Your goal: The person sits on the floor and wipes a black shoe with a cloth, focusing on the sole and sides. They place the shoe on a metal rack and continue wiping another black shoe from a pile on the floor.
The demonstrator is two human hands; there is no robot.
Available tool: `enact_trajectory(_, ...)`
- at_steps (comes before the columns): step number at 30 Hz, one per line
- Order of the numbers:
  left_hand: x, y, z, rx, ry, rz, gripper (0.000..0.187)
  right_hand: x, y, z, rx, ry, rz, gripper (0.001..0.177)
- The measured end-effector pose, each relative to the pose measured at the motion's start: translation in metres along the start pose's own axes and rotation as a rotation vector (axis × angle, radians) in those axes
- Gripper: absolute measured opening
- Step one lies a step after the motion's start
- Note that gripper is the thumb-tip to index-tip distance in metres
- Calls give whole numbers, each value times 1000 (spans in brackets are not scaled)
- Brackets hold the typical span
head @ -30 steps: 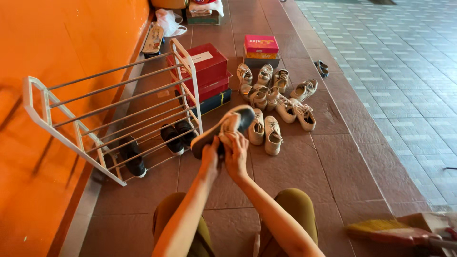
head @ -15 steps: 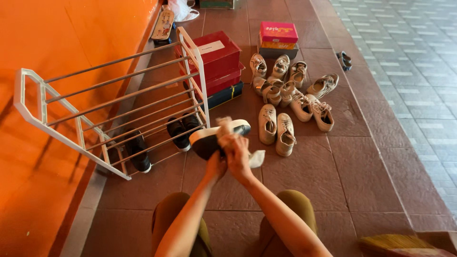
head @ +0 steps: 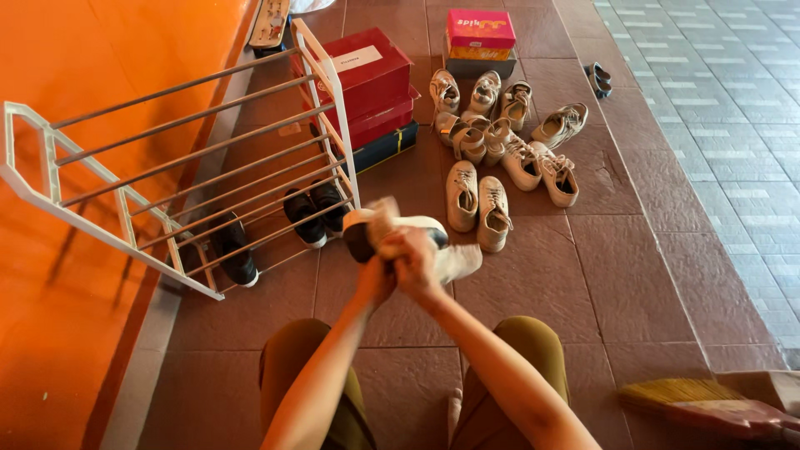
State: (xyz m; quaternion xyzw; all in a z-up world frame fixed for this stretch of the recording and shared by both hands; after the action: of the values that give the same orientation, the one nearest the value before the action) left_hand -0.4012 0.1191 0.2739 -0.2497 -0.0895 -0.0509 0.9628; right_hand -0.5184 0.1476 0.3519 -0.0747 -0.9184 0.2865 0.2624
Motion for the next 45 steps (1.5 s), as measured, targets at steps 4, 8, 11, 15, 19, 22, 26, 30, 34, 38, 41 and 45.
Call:
enact_trajectory(4, 0, 4, 12, 283, -35, -2, 26, 21, -12, -15, 81, 77, 5, 31)
enact_trajectory(8, -2, -5, 13, 328, 279, 131, 25, 26, -19, 9, 87, 193, 261, 43)
enact_trajectory(11, 1, -2, 4, 393, 481, 126, 24, 6, -8, 14, 4, 13, 198, 40)
enact_trajectory(15, -1, -2, -18, 368, 485, 69, 28, -5, 12, 3, 199, 101, 117, 35)
enact_trajectory(19, -2, 7, -9, 480, 234, 81, 21, 6, -12, 41, 81, 310, 180, 25)
enact_trajectory(22, 2, 2, 18, 339, 215, 69, 25, 37, -16, 70, -109, 178, 296, 27)
enact_trajectory(26, 2, -10, 38, 394, 363, -40, 32, 52, -16, 65, -68, 111, 288, 36)
enact_trajectory(30, 6, -17, 61, -114, -237, 10, 43, 42, -11, 24, 108, 73, 68, 43)
enact_trajectory(34, 0, -22, 60, -131, -411, -82, 42, 43, -7, 7, 71, -55, 60, 45)
enact_trajectory(38, 2, -19, 55, -61, -316, -28, 40, 43, -7, 40, -35, -22, 84, 41)
enact_trajectory(41, 13, -25, 60, -39, -398, -106, 37, 33, 9, 50, -119, -48, 45, 38)
enact_trajectory(45, 10, -30, 66, 195, -556, -301, 32, 27, 7, 20, 10, -165, 115, 45)
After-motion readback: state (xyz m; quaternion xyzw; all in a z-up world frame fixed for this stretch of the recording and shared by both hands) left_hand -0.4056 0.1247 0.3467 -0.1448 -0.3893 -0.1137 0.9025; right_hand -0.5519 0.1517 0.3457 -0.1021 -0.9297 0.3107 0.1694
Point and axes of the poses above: each hand's wrist, its own y-axis away from the middle knuckle, its own x-axis out of the back of the hand, z = x × y, the point moved 2 cm from there along -y, towards the middle knuckle, and after that the axes turned 3 degrees about y, right-handed, at the moved point
